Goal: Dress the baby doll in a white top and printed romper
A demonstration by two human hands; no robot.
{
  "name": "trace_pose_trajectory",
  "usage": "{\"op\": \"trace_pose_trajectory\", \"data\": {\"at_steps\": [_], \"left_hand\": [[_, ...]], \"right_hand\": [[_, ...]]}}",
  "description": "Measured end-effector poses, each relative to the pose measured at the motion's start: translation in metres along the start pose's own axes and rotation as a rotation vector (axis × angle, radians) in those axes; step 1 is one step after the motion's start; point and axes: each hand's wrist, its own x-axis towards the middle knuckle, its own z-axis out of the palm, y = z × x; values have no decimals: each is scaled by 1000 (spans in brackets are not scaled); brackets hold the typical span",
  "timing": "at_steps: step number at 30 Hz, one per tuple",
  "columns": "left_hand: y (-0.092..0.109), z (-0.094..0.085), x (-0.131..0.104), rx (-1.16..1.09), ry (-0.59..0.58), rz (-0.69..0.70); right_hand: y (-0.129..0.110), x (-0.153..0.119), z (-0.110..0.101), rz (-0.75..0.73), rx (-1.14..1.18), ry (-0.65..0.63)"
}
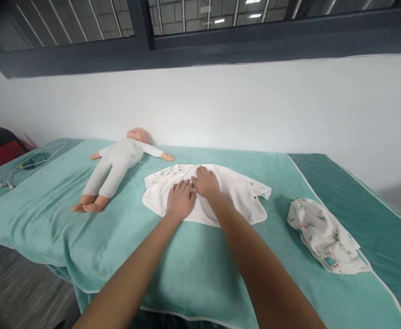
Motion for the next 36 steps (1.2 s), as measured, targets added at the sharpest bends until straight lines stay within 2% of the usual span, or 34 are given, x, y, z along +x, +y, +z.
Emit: {"op": "trace_pose_trajectory", "data": {"at_steps": [4, 9, 14, 18, 22, 25, 27, 29, 30, 32, 34, 35, 36], "left_hand": [[0, -2, -1, -25, 13, 6], [-4, -7, -2, -148, 38, -22], [-8, -10, -7, -330, 161, -88], [-9, -13, -13, -436, 260, -93], [-12, -14, -16, -530, 313, -120], [-16, -12, -14, -595, 315, -165], [-17, -10, -13, -615, 297, -172], [-18, -9, -12, -610, 270, -175], [-18, -9, -11, -604, 260, -180], [-17, -9, -11, -597, 249, -190], [-16, -9, -10, -595, 241, -204], [-16, -10, -10, -595, 235, -211], [-16, -10, -10, -594, 229, -217]], "right_hand": [[-2, -2, 0, 1, -5, 12], [-8, -20, -2, 4, -17, 27], [-15, -48, -4, -48, -22, 49], [-27, -78, -8, -104, -4, 46], [-40, -122, -18, -207, 90, -3], [-37, -153, -38, -344, 289, -127], [-23, -165, -56, -383, 514, -278], [4, -166, -75, -266, 738, -323], [22, -163, -83, -171, 785, -259], [64, -152, -94, 37, 742, -30], [108, -139, -98, 293, 545, 198], [129, -133, -97, 442, 400, 267], [146, -128, -96, 545, 280, 263]]}}
